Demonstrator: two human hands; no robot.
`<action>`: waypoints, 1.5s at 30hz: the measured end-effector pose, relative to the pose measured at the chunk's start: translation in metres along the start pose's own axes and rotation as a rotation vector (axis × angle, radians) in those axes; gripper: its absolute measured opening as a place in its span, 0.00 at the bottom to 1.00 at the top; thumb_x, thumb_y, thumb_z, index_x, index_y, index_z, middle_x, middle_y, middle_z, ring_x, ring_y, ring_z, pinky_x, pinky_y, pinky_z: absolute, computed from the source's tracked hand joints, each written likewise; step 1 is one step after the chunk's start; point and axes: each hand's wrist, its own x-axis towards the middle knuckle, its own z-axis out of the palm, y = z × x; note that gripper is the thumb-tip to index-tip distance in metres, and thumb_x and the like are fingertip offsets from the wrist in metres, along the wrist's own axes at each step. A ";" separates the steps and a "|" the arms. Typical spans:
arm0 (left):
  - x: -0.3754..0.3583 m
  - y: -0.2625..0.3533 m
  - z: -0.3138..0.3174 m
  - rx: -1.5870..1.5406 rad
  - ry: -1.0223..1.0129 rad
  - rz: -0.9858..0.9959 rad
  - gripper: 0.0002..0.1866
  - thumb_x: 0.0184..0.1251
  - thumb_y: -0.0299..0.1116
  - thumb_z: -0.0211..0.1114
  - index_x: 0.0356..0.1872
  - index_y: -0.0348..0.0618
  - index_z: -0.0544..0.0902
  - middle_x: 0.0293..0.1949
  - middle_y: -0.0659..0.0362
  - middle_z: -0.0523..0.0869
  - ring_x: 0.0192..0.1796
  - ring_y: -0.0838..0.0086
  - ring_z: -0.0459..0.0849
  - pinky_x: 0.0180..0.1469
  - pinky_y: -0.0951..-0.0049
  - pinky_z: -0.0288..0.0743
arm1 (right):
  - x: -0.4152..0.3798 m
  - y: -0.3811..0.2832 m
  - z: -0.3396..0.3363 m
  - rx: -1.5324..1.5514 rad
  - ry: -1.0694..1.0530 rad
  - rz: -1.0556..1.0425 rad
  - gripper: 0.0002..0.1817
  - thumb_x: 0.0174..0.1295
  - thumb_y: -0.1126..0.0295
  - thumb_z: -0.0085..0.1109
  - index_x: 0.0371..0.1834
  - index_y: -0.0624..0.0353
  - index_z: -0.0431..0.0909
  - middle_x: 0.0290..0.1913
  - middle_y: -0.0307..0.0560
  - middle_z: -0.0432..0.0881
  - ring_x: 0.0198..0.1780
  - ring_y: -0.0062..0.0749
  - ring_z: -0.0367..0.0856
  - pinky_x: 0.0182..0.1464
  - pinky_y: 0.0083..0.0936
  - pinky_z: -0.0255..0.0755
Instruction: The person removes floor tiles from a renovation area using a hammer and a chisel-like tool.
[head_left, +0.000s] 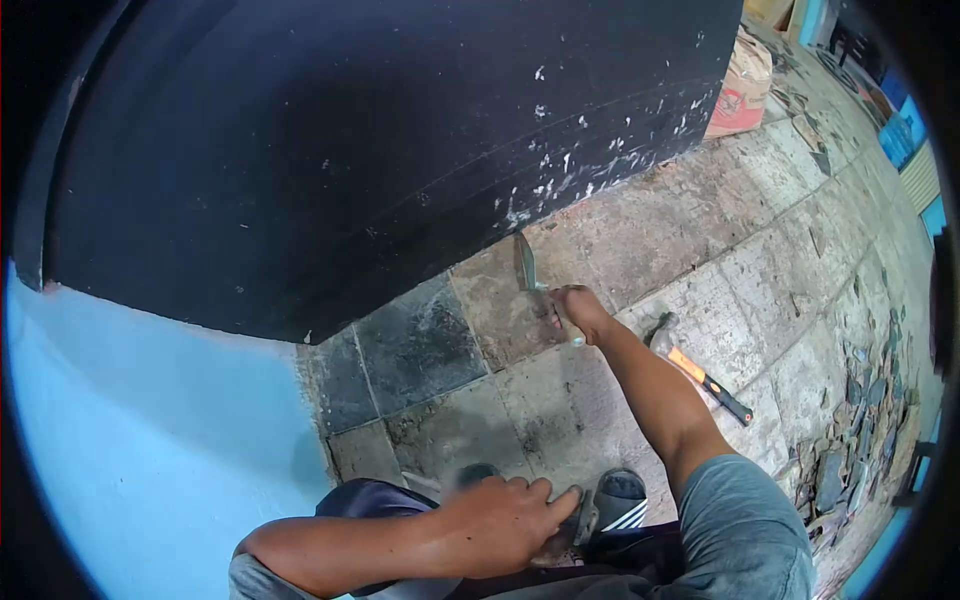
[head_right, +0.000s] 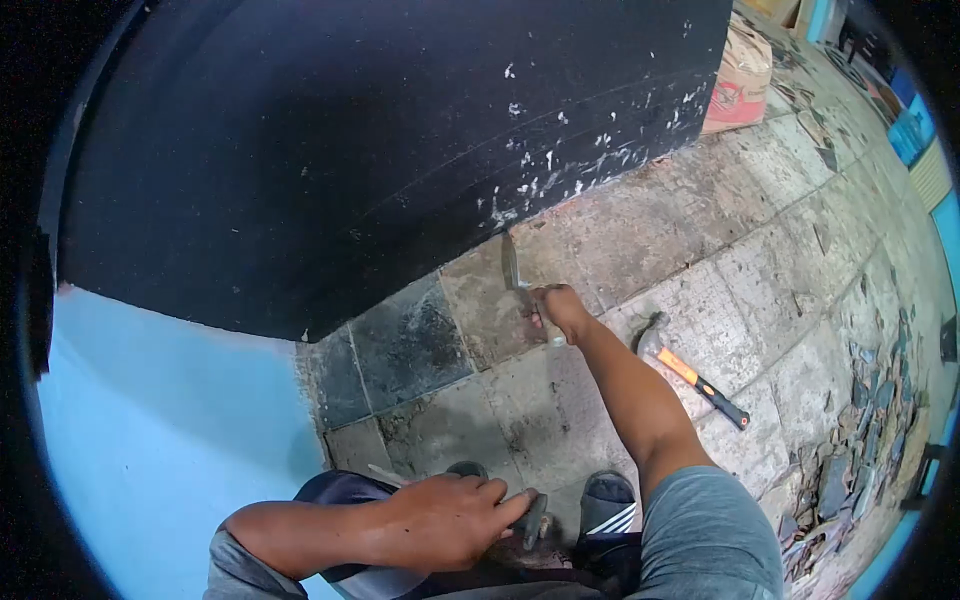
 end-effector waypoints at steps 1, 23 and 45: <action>-0.001 -0.001 -0.002 -0.009 -0.022 -0.020 0.26 0.79 0.40 0.57 0.69 0.33 0.69 0.44 0.42 0.82 0.43 0.46 0.86 0.45 0.51 0.80 | -0.001 0.013 0.004 0.003 0.078 -0.052 0.15 0.74 0.68 0.55 0.52 0.72 0.79 0.31 0.50 0.82 0.24 0.35 0.81 0.25 0.35 0.73; 0.009 -0.006 -0.010 0.007 -0.057 -0.088 0.25 0.77 0.39 0.59 0.67 0.34 0.70 0.42 0.42 0.83 0.44 0.44 0.87 0.46 0.50 0.81 | -0.001 -0.001 -0.014 0.248 0.145 -0.128 0.12 0.74 0.67 0.56 0.43 0.68 0.78 0.26 0.48 0.79 0.22 0.35 0.78 0.25 0.33 0.73; 0.011 -0.007 -0.005 0.004 -0.052 -0.087 0.26 0.71 0.36 0.61 0.65 0.33 0.71 0.43 0.42 0.84 0.44 0.46 0.87 0.45 0.50 0.80 | 0.016 -0.002 -0.091 0.146 0.064 -0.092 0.14 0.74 0.65 0.55 0.50 0.67 0.80 0.29 0.47 0.80 0.25 0.33 0.80 0.28 0.31 0.75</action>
